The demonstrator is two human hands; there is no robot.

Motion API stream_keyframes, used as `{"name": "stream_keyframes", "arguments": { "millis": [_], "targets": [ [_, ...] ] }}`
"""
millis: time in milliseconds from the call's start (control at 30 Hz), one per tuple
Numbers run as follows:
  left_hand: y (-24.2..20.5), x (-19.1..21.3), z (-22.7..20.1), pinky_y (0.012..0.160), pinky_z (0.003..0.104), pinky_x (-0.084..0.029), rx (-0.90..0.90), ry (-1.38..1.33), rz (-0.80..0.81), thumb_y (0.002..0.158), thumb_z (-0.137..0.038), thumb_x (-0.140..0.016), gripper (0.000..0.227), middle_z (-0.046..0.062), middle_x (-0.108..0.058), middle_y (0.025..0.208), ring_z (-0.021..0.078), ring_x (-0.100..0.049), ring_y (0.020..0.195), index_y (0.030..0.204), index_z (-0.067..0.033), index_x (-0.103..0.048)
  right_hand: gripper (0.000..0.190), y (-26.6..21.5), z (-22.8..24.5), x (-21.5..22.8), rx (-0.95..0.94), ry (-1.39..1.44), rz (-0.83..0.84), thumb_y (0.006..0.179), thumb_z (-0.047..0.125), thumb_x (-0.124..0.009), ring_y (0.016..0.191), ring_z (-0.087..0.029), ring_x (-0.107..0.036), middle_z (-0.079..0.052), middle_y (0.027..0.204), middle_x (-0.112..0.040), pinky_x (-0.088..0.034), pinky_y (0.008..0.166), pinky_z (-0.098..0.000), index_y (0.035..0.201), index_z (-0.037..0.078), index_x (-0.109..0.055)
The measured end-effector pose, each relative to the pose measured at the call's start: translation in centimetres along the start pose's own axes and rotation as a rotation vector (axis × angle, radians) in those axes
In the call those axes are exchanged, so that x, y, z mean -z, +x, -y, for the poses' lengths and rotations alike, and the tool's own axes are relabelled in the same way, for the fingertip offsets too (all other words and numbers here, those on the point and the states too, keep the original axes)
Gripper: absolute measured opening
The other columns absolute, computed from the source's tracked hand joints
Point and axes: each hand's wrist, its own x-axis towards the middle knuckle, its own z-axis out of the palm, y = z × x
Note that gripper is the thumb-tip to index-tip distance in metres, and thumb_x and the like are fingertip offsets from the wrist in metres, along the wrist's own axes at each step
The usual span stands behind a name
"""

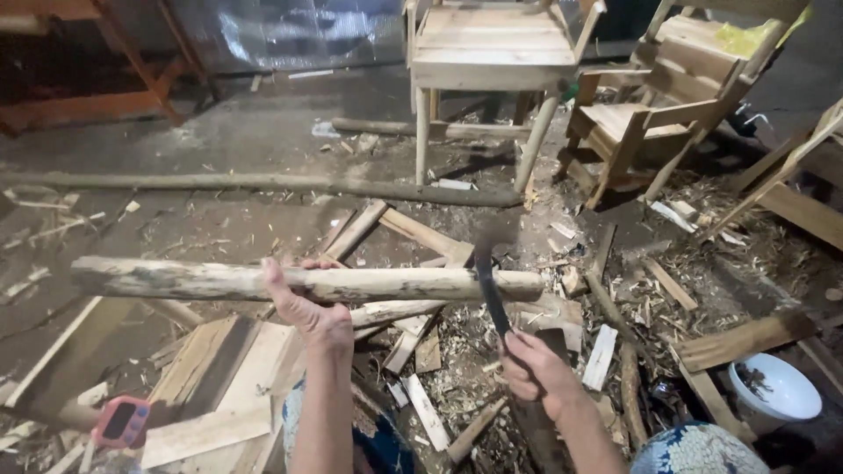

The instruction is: The person sits on the floor and uses a curved blade to shave and shape a long wooden stick. They rotate the stick frequently to work on different sides, removing bark and smoothing the surface while surrounded by wood shavings.

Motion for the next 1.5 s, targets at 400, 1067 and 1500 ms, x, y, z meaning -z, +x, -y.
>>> {"name": "stream_keyframes", "arguments": {
  "millis": [400, 1067, 1500],
  "targets": [
    [3.1, 2.4, -1.6, 0.055, 0.024, -0.053, 0.010, -0.129, -0.149, 0.066, -0.037, -0.073, 0.052, -0.003, -0.057, 0.063, 0.0106, -0.057, 0.054, 0.104, -0.0179, -0.043, 0.013, 0.7, 2.0, 6.8, 0.151, -0.155, -0.223, 0.096, 0.010, -0.047, 0.032, -0.005, -0.031, 0.003, 0.050, -0.043, -0.024, 0.025, -0.0192, 0.092, -0.001, -0.053],
    [0.1, 2.2, 4.2, 0.082, 0.044, -0.048, 0.247, -0.038, -0.101, 0.070, -0.036, -0.072, 0.028, 0.004, -0.063, 0.071, 0.0209, -0.063, 0.073, 0.079, -0.0136, -0.059, 0.009, 2.3, -1.0, -3.2, -0.120, -0.053, 0.041, 0.098, 0.005, -0.048, 0.034, -0.008, -0.036, -0.003, 0.055, -0.047, -0.029, 0.026, -0.0198, 0.097, -0.003, -0.049],
    [-0.5, 1.6, 3.2, 0.082, 0.039, -0.043, 0.204, -0.020, 0.041, 0.071, -0.039, -0.068, 0.028, 0.004, -0.063, 0.072, 0.0183, -0.061, 0.075, 0.076, -0.0138, -0.058, 0.015, 3.4, 0.0, 1.3, 0.010, -0.060, 0.083, 0.097, 0.008, -0.047, 0.032, -0.007, -0.034, 0.000, 0.051, -0.044, -0.027, 0.025, -0.0199, 0.089, -0.005, -0.050]
  ]
}}
